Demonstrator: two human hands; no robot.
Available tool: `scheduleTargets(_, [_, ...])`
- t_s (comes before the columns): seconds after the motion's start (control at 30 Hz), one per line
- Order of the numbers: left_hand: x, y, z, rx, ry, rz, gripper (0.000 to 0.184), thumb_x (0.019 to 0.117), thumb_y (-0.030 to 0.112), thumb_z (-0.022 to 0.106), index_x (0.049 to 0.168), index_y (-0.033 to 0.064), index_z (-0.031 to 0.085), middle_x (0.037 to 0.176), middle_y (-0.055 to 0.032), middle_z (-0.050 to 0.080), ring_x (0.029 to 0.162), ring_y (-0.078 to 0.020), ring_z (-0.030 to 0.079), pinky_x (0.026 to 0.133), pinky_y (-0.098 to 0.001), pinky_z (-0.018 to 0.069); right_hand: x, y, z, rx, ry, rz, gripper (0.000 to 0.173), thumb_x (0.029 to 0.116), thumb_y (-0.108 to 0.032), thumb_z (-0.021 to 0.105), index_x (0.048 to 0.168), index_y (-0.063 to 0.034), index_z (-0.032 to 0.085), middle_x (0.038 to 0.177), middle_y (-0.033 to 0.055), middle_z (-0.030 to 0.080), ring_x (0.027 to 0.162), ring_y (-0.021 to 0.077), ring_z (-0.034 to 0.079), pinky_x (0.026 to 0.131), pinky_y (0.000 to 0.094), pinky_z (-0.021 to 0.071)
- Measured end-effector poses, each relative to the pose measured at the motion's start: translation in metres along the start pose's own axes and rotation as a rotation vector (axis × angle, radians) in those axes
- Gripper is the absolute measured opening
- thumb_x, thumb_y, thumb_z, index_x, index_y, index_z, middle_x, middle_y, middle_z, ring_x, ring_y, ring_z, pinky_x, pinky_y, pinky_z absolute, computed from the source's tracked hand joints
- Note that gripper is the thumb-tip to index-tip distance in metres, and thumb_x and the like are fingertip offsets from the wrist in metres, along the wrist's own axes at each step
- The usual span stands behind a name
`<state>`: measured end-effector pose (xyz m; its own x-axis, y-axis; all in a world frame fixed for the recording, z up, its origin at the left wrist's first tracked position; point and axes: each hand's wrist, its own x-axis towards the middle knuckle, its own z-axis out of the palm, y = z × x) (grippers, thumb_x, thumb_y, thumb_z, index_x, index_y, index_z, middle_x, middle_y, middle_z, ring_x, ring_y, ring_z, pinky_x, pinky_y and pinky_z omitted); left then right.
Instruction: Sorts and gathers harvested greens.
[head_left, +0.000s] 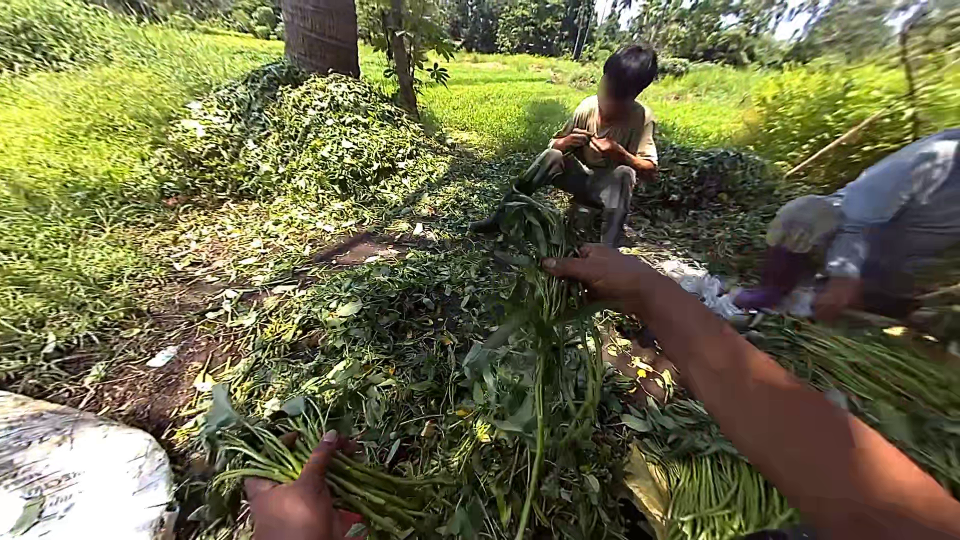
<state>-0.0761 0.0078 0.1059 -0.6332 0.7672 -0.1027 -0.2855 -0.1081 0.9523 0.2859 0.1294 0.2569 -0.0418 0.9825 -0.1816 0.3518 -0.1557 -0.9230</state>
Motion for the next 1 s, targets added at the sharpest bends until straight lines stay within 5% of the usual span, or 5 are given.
scheduleTargets(0.2, [-0.003, -0.003, 0.007, 0.031, -0.098, -0.115, 0.049, 0.0933, -0.012, 0.057, 0.136, -0.0003, 0.034, 0.097, -0.012, 0.069, 0.071, -0.0181, 0.072, 0.066, -0.0326, 0.0636, -0.001, 0.187, 0.027, -0.425, -0.009, 0.345, 0.086, 0.0951, -0.047, 0.072, 0.158, -0.0011, 0.035, 0.155, 0.0287, 0.043, 0.143, 0.0445, 0.044, 0.117, 0.0621, 0.0357])
scheduleTargets(0.4, [-0.006, -0.025, 0.02, 0.091, -0.287, -0.269, 0.06, 0.095, -0.008, 0.056, 0.146, 0.0042, 0.027, 0.092, -0.017, 0.067, 0.068, -0.0271, 0.072, 0.058, -0.0415, 0.0638, -0.043, 0.272, 0.058, 0.001, 0.232, 0.484, 0.035, 0.1074, -0.02, 0.054, 0.133, 0.0036, 0.056, 0.116, 0.0216, 0.067, 0.093, 0.0299, 0.071, 0.085, 0.0455, 0.0597])
scheduleTargets(0.57, [-0.011, -0.048, 0.03, 0.127, -0.263, -0.365, 0.059, 0.0966, -0.006, 0.06, 0.144, 0.0034, 0.027, 0.088, -0.0175, 0.065, 0.063, -0.0263, 0.071, 0.057, -0.0419, 0.0642, -0.068, 0.302, 0.114, 0.04, 0.237, 0.498, 0.038, 0.1111, -0.027, 0.045, 0.123, 0.005, 0.062, 0.097, 0.0165, 0.07, 0.082, 0.0242, 0.07, 0.08, 0.0421, 0.0593])
scheduleTargets(0.7, [-0.013, -0.069, 0.03, 0.175, -0.256, -0.399, 0.064, 0.0945, -0.007, 0.063, 0.146, 0.0034, 0.026, 0.087, -0.0175, 0.063, 0.062, -0.0249, 0.068, 0.054, -0.0394, 0.0617, -0.077, 0.333, 0.168, -0.208, -0.18, 0.6, 0.047, 0.1041, -0.031, 0.058, 0.137, 0.0018, 0.06, 0.133, 0.0244, 0.064, 0.126, 0.0383, 0.06, 0.109, 0.057, 0.0449])
scheduleTargets(1.0, [-0.019, -0.077, 0.032, 0.168, -0.241, -0.43, 0.061, 0.0942, -0.009, 0.063, 0.143, 0.0042, 0.029, 0.083, -0.0189, 0.064, 0.057, -0.0256, 0.066, 0.048, -0.0387, 0.059, -0.119, 0.24, 0.15, 0.546, -0.071, 0.504, 0.032, 0.1018, -0.013, 0.062, 0.128, -0.003, 0.048, 0.112, 0.0143, 0.071, 0.101, 0.0291, 0.072, 0.084, 0.0468, 0.0605])
